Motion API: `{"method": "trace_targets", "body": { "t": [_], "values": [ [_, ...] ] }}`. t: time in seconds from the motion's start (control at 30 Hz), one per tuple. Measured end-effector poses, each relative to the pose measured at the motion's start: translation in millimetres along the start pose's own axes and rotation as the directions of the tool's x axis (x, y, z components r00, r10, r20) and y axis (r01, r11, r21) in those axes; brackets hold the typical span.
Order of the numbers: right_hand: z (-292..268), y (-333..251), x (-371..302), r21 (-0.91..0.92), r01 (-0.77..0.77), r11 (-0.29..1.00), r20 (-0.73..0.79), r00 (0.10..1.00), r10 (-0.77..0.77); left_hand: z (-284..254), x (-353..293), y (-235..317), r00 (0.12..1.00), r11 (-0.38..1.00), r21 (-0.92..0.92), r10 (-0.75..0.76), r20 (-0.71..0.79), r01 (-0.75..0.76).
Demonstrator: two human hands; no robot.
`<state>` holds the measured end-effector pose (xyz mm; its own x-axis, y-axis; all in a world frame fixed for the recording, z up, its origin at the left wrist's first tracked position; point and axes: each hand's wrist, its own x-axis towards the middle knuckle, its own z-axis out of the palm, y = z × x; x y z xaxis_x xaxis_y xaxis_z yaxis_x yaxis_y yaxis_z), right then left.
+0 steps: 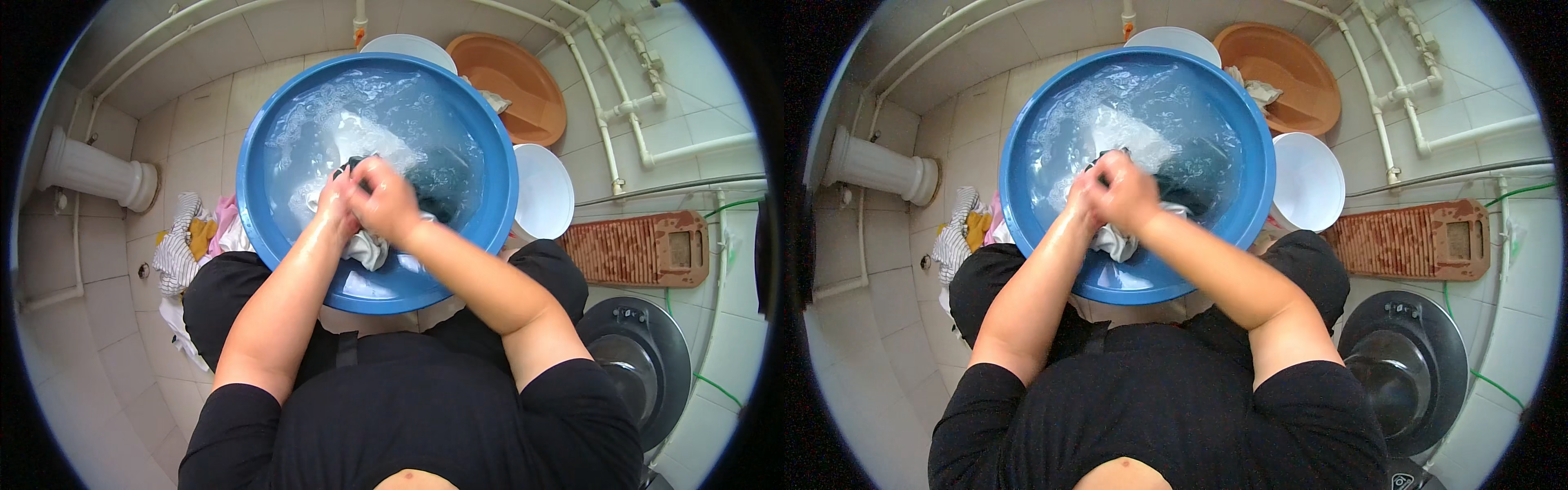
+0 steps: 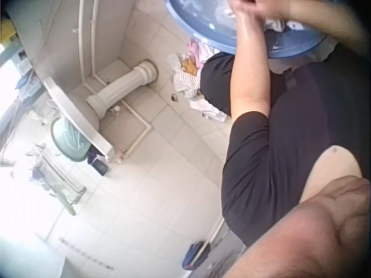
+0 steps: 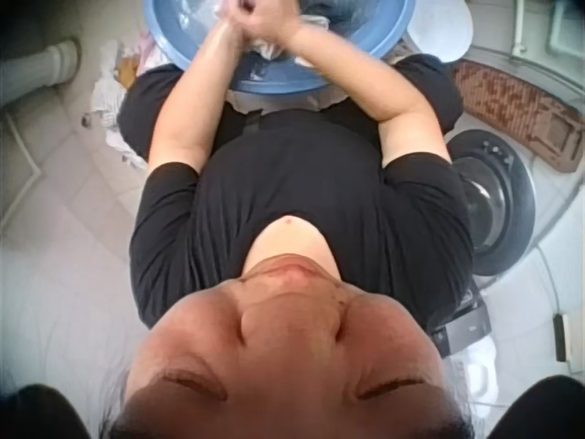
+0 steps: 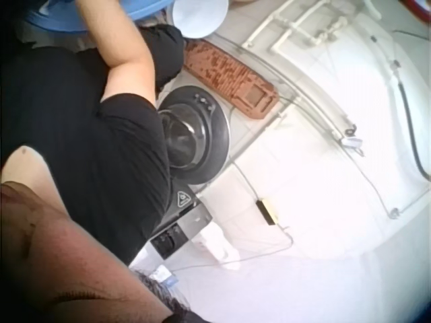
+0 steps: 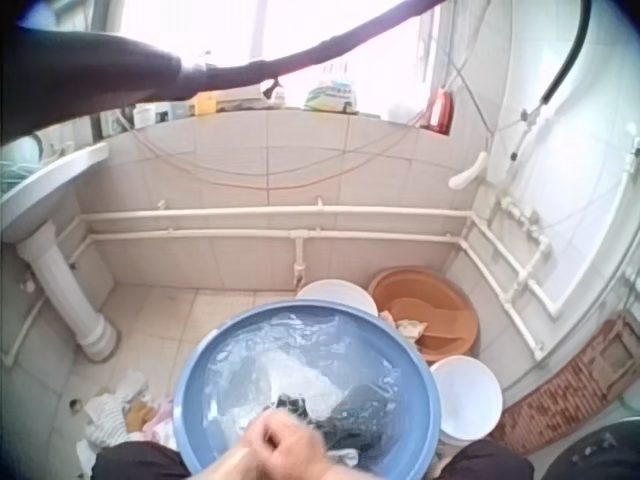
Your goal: The person hand-washes clothes in a blue basin filled with water. They scrub and rinse a white t-shirt and a dark garment, using both hands to agitate the fabric and squeeze out water. The person occasionally lifts the clothes to inspect them before submerging them again.
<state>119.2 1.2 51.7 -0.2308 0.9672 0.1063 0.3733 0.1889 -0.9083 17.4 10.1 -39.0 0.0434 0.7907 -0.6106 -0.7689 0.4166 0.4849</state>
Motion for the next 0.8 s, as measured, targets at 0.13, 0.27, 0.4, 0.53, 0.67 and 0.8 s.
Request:
{"method": "trace_targets", "body": {
  "t": [0.13,0.27,0.4,0.53,0.67,0.8],
  "values": [
    [12,-20,-17,-0.116,0.616,0.779,0.012,0.785,-0.619,-19,-21,-8,0.856,0.954,0.067,0.231,0.464,-0.294],
    [-18,35,15,-0.138,-0.096,0.986,-0.122,0.989,0.079,55,-50,-4,0.959,0.959,-0.005,-0.284,0.010,0.284],
    [15,-2,-14,0.088,0.223,0.971,-0.088,0.973,-0.215,-16,5,-36,0.987,0.999,-0.008,0.042,0.157,-0.041],
    [1,23,3,-0.060,0.488,0.871,0.017,0.873,-0.488,-10,9,-39,0.999,0.999,-0.008,0.050,-0.008,-0.050],
    [-45,100,42,-0.413,-0.055,0.909,-0.256,0.965,-0.058,53,-53,2,0.969,0.974,-0.033,-0.219,0.117,0.224],
    [-76,125,41,-0.458,-0.381,0.803,-0.236,0.923,0.303,22,-16,5,0.994,0.994,-0.110,-0.022,-0.106,0.010]
  ]
}}
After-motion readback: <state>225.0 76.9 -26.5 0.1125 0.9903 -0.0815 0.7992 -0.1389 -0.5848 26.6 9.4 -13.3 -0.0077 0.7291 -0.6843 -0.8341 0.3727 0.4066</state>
